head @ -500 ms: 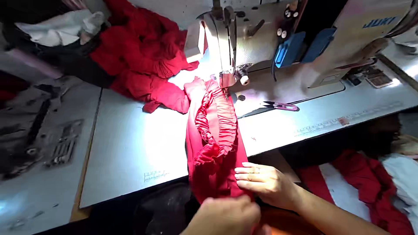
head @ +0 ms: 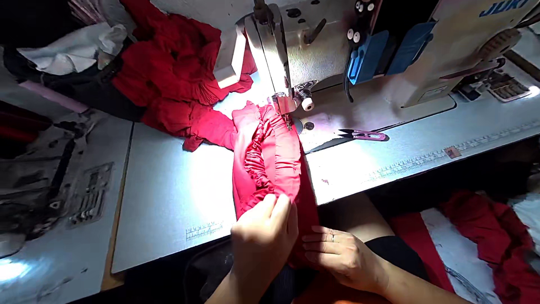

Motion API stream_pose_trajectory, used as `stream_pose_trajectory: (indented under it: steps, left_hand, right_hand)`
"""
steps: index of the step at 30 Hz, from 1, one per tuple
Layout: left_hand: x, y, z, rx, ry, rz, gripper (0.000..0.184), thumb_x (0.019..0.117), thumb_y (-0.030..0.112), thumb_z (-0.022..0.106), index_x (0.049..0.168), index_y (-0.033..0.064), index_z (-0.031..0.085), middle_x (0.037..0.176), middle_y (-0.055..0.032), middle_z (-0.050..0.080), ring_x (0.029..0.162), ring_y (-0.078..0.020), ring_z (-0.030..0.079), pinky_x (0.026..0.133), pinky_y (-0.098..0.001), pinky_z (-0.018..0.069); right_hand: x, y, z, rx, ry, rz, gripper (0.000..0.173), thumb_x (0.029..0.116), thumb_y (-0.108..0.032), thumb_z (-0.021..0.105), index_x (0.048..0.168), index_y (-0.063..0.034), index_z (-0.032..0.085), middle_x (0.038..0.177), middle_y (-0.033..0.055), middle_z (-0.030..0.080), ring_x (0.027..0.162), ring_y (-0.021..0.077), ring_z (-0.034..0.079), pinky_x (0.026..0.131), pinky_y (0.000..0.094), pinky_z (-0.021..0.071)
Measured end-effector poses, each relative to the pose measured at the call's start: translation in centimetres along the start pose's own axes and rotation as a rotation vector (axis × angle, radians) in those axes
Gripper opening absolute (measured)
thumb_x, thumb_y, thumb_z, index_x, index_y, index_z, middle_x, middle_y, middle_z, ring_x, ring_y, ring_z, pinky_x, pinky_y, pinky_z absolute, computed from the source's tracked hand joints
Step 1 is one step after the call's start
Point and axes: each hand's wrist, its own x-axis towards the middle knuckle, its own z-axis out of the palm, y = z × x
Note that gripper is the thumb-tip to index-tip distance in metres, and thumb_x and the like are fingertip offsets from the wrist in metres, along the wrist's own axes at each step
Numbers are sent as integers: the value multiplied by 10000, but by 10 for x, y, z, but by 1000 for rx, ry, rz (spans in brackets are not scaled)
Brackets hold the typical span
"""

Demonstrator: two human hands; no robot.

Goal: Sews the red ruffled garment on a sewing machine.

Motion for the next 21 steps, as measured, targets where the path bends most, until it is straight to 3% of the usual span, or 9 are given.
stream_pose_trajectory:
  steps: [3, 6, 8, 10, 12, 17, 21]
  left_hand:
    - [-10, 14, -39, -24, 4, 48, 257, 994, 198, 597, 920, 34, 780, 583, -55, 510, 494, -191, 472, 460, -311, 332]
    - [-24, 21, -47, -31, -29, 55, 236, 991, 172, 607, 999, 41, 803, 575, -37, 499, 482, -170, 438, 456, -293, 302]
    - [-34, 23, -42, -56, -53, 59, 212, 978, 154, 620, 996, 51, 804, 662, -57, 597, 506, -163, 485, 456, -282, 335]
    - [-43, 25, -30, -90, -106, 69, 194, 972, 142, 624, 976, 70, 804, 837, -88, 715, 531, -161, 556, 449, -277, 394]
    - [-50, 27, -15, -116, -168, 62, 201, 967, 139, 615, 947, 95, 810, 922, -82, 761, 546, -159, 610, 450, -282, 439]
    - [-56, 33, 10, -126, -241, -25, 242, 972, 203, 587, 830, 83, 740, 733, -51, 630, 516, -153, 573, 412, -284, 396]
    - [-59, 38, 15, -191, -216, -83, 236, 949, 220, 604, 785, 87, 712, 704, -30, 595, 523, -127, 557, 418, -268, 393]
  right_hand:
    - [0, 0, 1, -1, 8, 1, 240, 1002, -3, 512, 975, -26, 749, 1049, 118, 779, 1162, 223, 705, 1141, 377, 465]
    - [2, -2, 3, -15, -3, -1, 238, 1004, -3, 521, 979, -26, 757, 1055, 110, 781, 1161, 219, 706, 1144, 378, 465]
    - [3, -3, 5, -23, -1, -7, 242, 999, -1, 518, 964, -24, 756, 1047, 115, 782, 1158, 225, 708, 1144, 378, 463]
    - [1, -6, 5, -30, -5, -16, 237, 996, -1, 522, 936, -22, 751, 1025, 116, 781, 1145, 224, 711, 1141, 369, 462]
    - [-4, -9, 7, -56, -17, -33, 224, 991, -9, 543, 934, -28, 759, 1026, 112, 783, 1142, 215, 709, 1133, 346, 460]
    - [-13, -13, 10, -69, -47, -67, 212, 975, 7, 558, 891, -41, 747, 971, 102, 779, 1094, 213, 723, 1105, 341, 486]
    - [-15, -13, 11, -79, -56, -69, 207, 961, 2, 553, 852, -60, 717, 866, 81, 754, 979, 206, 731, 1001, 335, 540]
